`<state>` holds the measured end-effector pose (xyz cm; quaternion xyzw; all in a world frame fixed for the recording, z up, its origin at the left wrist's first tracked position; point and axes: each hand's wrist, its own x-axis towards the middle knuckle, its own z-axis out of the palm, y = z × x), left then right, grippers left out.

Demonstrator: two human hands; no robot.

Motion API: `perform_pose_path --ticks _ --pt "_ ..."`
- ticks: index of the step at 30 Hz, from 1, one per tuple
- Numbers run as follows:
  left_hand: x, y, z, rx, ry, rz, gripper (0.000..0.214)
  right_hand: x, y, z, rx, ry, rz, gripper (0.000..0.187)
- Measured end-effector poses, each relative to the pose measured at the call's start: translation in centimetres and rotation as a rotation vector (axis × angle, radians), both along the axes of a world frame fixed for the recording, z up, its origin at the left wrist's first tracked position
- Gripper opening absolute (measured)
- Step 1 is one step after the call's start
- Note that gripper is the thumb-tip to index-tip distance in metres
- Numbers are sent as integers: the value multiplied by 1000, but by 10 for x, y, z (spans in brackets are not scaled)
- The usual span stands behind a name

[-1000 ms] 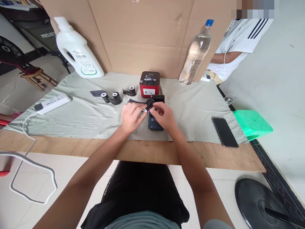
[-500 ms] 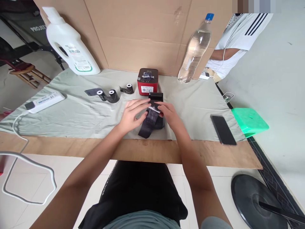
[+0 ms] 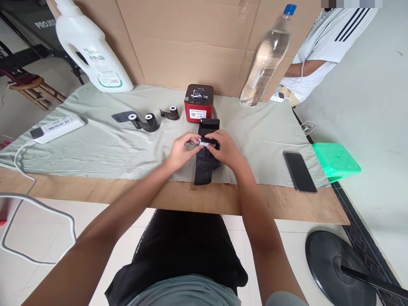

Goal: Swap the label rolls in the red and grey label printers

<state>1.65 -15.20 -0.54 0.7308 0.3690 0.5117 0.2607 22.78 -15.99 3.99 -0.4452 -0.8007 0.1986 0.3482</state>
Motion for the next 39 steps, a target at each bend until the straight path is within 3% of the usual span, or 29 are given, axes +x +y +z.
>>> perform_pose_path --ticks 7,15,23,26,28,29,31,33,36,39 --pt "3 10 -7 -18 4 34 29 -1 12 -13 104 -59 -90 29" --pt "-4 11 -6 14 89 23 44 -8 29 -16 5 -208 -130 31" --pt "-5 11 -9 94 222 -78 59 -19 41 12 -47 -611 -143 16" --pt "-7 11 -11 127 352 -55 58 -14 48 28 -80 -499 -87 9" --pt "-7 10 -11 137 406 -46 57 -8 53 36 -5 -344 -112 1" --pt "-6 9 -11 139 409 -45 57 -5 56 38 41 -281 -142 7" --pt "-5 8 -10 139 352 -44 55 0 61 39 86 -214 -172 19" --pt "-5 8 -9 129 226 -24 49 2 63 41 40 -211 -121 23" --pt "-6 9 -7 96 36 59 40 3 58 50 -84 -262 0 21" --pt "-9 9 -5 70 -45 126 36 3 51 61 -302 -374 134 16"
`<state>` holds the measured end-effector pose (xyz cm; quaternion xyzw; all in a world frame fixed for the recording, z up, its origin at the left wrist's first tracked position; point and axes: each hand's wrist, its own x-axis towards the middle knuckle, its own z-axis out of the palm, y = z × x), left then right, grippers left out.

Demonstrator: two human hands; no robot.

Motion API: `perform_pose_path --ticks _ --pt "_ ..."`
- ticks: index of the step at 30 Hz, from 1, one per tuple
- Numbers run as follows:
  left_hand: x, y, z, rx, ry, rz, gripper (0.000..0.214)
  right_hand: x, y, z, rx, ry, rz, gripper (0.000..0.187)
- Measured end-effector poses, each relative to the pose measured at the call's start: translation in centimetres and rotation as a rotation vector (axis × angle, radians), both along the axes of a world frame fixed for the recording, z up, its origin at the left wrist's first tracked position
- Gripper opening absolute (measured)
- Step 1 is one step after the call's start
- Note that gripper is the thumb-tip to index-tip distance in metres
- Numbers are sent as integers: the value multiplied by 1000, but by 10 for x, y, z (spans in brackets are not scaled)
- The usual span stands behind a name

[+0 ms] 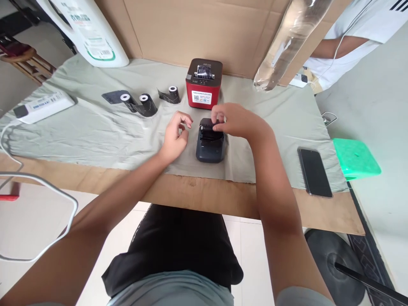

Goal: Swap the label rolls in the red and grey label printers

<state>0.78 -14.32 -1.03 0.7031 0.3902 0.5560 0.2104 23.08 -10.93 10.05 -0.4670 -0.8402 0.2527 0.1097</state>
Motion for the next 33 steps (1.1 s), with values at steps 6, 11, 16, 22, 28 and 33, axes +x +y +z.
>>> perform_pose_path --ticks 6,11,16,22,28,33 --pt "2 -1 0 -46 -13 -25 35 2 7 -13 -81 -124 -47 18" --pt "6 2 -6 -94 -13 -19 34 6 9 -26 -125 -181 -184 41" --pt "6 8 -11 -178 -35 -30 33 5 -9 -28 -249 -20 -285 44" --pt "0 14 -12 -259 -83 -14 31 -4 -74 -42 42 202 -654 42" --pt "2 12 -12 -314 125 47 35 -71 -130 -72 159 56 -745 110" --pt "9 -12 -5 -296 622 50 54 -77 -121 -89 287 -16 -782 112"
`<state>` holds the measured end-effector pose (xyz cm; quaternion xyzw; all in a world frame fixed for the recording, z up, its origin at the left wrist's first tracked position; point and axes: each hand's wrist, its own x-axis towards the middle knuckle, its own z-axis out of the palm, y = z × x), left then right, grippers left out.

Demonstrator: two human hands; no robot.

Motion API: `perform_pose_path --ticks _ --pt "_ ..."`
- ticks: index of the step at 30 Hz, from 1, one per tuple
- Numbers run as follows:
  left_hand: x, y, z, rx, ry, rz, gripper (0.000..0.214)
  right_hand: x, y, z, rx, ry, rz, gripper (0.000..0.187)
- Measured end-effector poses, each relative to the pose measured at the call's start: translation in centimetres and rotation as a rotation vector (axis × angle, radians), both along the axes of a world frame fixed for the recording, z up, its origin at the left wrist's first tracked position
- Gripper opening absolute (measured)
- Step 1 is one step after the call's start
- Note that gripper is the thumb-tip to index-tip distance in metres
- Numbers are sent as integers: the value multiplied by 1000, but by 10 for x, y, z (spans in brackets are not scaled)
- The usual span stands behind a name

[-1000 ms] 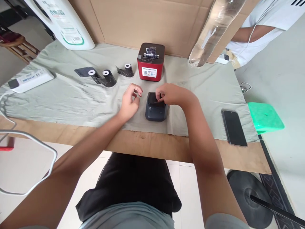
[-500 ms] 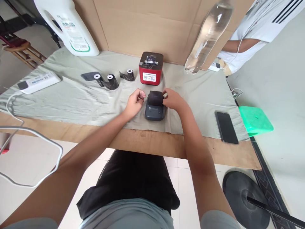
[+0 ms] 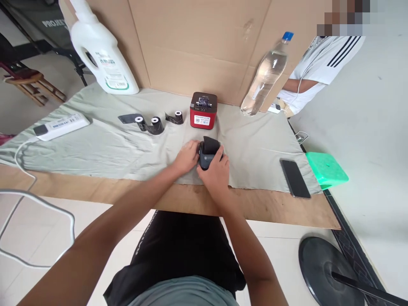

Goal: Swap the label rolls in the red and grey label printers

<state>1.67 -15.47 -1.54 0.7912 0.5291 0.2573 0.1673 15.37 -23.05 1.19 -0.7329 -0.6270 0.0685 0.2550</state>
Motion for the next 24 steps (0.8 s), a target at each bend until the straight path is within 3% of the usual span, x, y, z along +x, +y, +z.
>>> perform_pose_path --ticks 4,8,13,18,21,24 --pt "5 -14 1 -61 269 -136 66 53 41 2 96 40 -27 115" --pt "6 -15 0 -121 312 -183 69 100 121 7 135 66 -115 117" --pt "5 -11 -4 -132 188 -173 69 105 203 4 85 94 -183 116" --pt "6 -14 -5 -126 176 -169 67 90 236 3 99 125 -101 99" --pt "5 -19 -8 -123 162 -177 65 86 244 4 122 142 -167 98" --pt "-3 -5 -8 -153 -63 -143 72 83 238 2 242 133 -66 86"
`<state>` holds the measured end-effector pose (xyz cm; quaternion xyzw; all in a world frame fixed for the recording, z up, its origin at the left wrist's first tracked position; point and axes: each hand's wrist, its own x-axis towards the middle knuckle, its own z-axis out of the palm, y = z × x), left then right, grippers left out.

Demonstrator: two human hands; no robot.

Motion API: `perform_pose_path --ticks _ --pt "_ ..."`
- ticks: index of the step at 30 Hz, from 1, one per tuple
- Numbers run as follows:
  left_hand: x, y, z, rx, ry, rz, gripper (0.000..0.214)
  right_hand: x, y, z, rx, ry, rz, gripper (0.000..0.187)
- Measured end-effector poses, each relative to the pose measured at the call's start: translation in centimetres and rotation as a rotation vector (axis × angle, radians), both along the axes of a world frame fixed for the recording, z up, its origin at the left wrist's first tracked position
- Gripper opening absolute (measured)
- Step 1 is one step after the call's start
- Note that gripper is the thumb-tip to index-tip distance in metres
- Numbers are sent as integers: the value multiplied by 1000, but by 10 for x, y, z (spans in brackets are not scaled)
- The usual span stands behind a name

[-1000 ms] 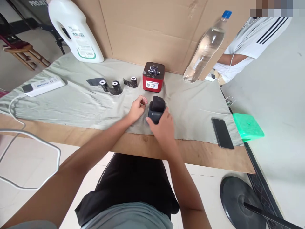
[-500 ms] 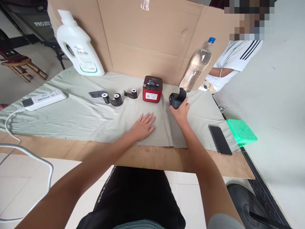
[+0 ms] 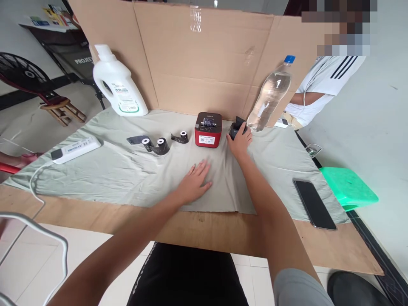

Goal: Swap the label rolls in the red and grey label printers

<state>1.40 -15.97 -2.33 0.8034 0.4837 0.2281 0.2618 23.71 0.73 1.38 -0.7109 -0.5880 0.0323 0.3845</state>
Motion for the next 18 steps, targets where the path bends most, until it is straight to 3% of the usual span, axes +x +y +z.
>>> perform_pose_path --ticks 3,6,8,10,13,18 --pt "-9 51 11 -25 -438 250 81 -11 -15 -6 41 101 313 78" --pt "-9 120 30 -129 -761 475 70 -33 -24 -10 -33 310 542 90" --pt "-2 152 39 -187 -840 463 46 -49 -24 -9 -25 359 569 95" --pt "6 163 40 -101 -871 403 37 -63 -25 -6 5 338 482 91" --pt "9 137 33 49 -868 354 38 -71 -40 -3 29 280 356 82" --pt "-10 38 22 54 -732 289 55 -64 -126 -13 77 209 409 77"
